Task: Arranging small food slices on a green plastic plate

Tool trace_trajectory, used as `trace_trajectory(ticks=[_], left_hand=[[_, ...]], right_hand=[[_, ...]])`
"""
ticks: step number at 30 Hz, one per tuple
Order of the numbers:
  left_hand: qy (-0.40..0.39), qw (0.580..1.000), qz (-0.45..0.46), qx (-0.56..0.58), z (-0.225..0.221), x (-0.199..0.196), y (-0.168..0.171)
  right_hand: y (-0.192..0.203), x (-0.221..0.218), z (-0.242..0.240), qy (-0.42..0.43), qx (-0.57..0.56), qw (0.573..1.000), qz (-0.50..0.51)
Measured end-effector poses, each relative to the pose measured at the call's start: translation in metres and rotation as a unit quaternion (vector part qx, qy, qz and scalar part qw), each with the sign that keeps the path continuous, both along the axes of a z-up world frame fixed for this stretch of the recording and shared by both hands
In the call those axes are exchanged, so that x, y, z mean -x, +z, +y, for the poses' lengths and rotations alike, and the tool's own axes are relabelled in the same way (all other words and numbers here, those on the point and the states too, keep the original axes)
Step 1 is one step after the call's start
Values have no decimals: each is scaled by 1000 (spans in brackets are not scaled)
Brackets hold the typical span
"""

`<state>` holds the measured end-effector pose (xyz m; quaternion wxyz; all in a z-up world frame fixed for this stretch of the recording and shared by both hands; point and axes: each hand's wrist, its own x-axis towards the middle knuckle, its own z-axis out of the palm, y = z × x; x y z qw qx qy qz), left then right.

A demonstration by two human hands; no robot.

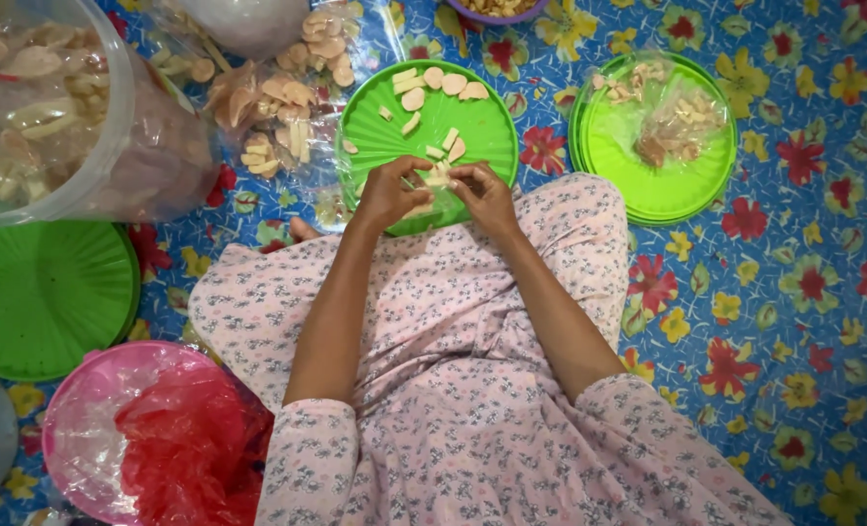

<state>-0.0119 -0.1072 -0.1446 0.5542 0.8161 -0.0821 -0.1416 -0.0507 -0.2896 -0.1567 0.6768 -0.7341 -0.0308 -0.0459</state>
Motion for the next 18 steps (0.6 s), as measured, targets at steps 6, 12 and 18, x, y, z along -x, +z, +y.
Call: trace_trajectory(ticks=[6,12,18], left_hand=[[-8,1000,7,-11,-3,-2,-6],[-10,1000,11,-7,-9,-7,-3],[-36,999,-8,-30,-11,-5,-18]], right_hand=[[-7,-2,2,-15,16,1000,-17],[-3,-6,4,-41,44,998,3],[-6,-7,6,-34,15,998,43]])
